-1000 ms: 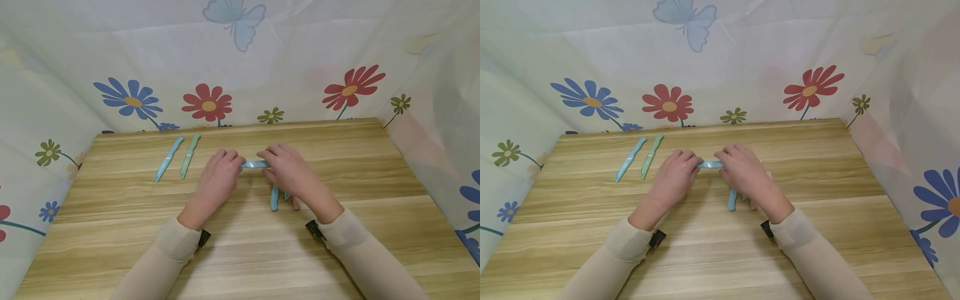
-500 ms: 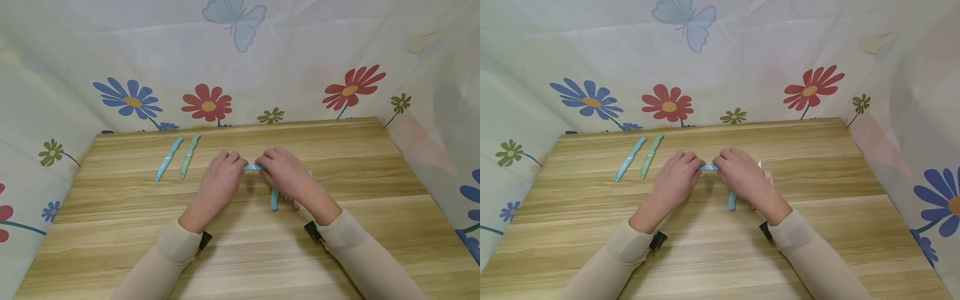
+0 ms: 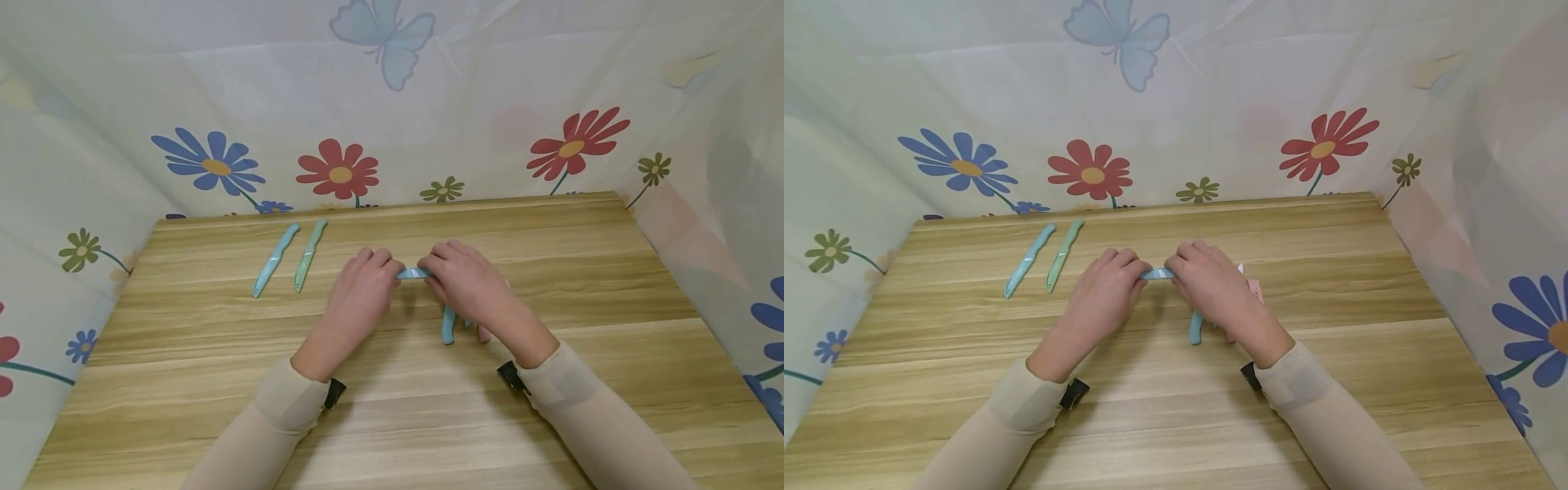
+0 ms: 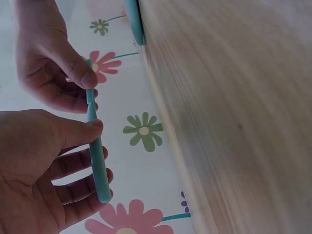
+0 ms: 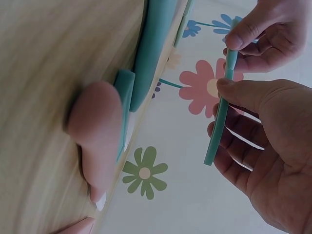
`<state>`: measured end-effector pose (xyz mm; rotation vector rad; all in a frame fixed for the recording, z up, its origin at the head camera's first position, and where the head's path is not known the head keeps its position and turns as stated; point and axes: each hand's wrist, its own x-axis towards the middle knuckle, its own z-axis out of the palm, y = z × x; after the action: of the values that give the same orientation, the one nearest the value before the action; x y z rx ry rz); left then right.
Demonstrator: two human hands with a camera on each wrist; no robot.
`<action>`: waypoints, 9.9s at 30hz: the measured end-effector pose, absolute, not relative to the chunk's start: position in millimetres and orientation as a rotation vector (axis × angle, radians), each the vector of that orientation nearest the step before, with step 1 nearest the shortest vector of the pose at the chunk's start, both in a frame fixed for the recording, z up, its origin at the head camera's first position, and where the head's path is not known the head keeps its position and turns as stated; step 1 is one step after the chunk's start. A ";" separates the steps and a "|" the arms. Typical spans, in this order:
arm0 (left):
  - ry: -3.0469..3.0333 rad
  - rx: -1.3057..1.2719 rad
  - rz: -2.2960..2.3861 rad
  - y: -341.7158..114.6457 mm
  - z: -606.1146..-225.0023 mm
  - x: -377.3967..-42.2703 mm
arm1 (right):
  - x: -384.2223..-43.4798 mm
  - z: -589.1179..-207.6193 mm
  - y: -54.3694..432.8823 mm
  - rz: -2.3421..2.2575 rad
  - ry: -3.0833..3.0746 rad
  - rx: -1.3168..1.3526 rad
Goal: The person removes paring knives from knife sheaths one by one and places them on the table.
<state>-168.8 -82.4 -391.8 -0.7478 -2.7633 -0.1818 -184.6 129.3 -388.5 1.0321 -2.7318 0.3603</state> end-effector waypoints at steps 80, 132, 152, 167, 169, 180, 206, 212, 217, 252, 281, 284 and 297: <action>-2.763 -0.710 -0.192 -88.3 -390.0 -168.9 | -185.9 -385.8 132.8 0.362 -2.736 1.021; -2.798 -0.626 -0.225 -94.3 -390.4 -171.3 | -192.2 -387.0 140.7 0.381 -2.726 0.975; -2.769 -0.623 -0.226 -95.6 -390.4 -172.7 | -193.0 -386.6 143.9 0.392 -2.745 0.962; -2.767 -0.619 -0.244 -97.1 -388.8 -173.6 | -193.9 -384.1 144.5 0.388 -2.763 0.952; -2.767 -0.621 -0.248 -97.3 -388.8 -173.8 | -194.2 -383.9 144.7 0.388 -2.762 0.955; -2.762 -0.618 -0.232 -99.0 -387.4 -174.5 | -195.5 -384.0 146.4 0.389 -2.762 0.956; -2.817 -0.527 -0.248 -103.9 -390.0 -176.5 | -196.4 -382.8 152.6 0.397 -2.843 0.852; -2.873 -0.464 -0.259 -104.0 -391.6 -177.7 | -199.2 -380.8 151.1 0.378 -2.903 0.809; -2.923 -0.406 -0.288 -100.6 -391.7 -176.4 | -201.1 -379.7 147.4 0.376 -2.975 0.745; -3.137 -0.239 -0.711 -52.6 -405.4 -172.0 | -204.9 -388.6 102.8 0.844 -3.352 0.284; -3.255 -0.329 -0.733 -32.6 -409.6 -161.5 | -204.9 -395.3 85.4 0.574 -3.469 0.235; -3.265 -0.317 -0.733 -31.3 -408.3 -161.1 | -205.1 -395.0 85.2 0.557 -3.470 0.258; -3.295 -0.296 -0.728 -30.8 -404.9 -160.8 | -203.1 -388.5 89.7 0.629 -3.429 0.262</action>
<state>-160.8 -30.8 -404.9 -0.2956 -3.2948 -0.7281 -203.1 89.7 -388.5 0.2621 -3.4294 0.6290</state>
